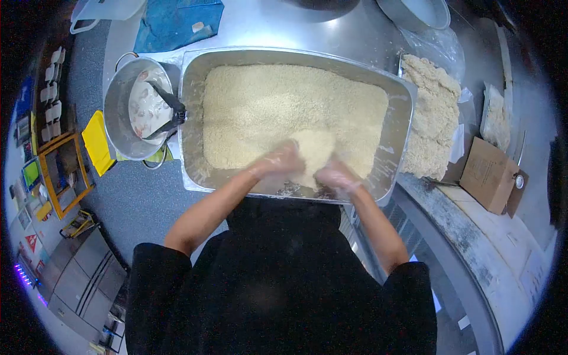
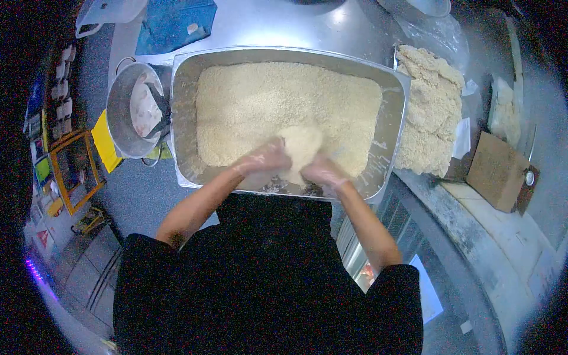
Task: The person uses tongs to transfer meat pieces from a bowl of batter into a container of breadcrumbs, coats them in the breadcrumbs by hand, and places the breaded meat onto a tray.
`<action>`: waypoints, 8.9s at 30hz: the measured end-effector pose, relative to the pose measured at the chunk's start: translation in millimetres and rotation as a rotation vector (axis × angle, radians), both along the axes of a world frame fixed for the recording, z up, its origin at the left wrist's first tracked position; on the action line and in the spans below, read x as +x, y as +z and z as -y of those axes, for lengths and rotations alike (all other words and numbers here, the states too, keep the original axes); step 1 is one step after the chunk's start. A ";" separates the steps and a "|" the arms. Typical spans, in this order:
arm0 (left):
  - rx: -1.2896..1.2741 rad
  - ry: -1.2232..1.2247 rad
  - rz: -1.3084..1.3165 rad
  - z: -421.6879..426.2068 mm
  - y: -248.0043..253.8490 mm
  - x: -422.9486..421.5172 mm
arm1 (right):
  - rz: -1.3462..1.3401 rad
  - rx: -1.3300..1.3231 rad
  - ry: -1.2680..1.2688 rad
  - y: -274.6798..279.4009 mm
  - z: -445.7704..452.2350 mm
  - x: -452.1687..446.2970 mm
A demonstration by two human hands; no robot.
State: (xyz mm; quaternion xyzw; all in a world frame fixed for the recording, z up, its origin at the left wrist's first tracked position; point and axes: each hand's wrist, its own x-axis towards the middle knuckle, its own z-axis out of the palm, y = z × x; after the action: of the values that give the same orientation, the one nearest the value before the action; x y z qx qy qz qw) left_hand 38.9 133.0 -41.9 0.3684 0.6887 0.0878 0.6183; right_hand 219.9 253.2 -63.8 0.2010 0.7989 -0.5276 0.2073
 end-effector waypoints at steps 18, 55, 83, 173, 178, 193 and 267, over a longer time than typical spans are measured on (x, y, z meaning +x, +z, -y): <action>0.493 0.103 -0.794 -21.9 -47.0 -46.0 | -0.518 0.858 -0.052 -43.9 -28.2 -96.5; 0.528 -0.141 -0.513 18.0 39.4 -82.6 | 0.007 0.203 0.130 73.4 -75.3 -57.0; 0.166 0.570 0.292 63.6 37.5 -40.2 | 0.346 0.012 0.002 46.5 22.8 -60.9; 0.836 0.181 -0.446 121.7 24.8 -42.1 | 0.091 -0.091 -0.184 52.7 -72.5 -20.3; 1.127 0.136 -0.440 43.6 37.2 -30.0 | 0.016 0.667 0.234 197.5 -30.6 -48.7; 0.619 -0.608 -0.806 -77.0 80.4 -52.9 | -0.240 0.430 -0.303 57.0 -54.4 33.5; 0.670 -0.497 -0.580 -605.6 -23.5 99.5 | -0.500 0.363 -1.187 -4.6 -409.3 149.9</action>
State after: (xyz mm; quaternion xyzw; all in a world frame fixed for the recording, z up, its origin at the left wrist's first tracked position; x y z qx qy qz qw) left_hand 138.4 738.7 -65.4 0.7086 0.6574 0.0483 0.2517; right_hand 369.8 662.5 -68.4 0.5097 0.6529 -0.4401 -0.3468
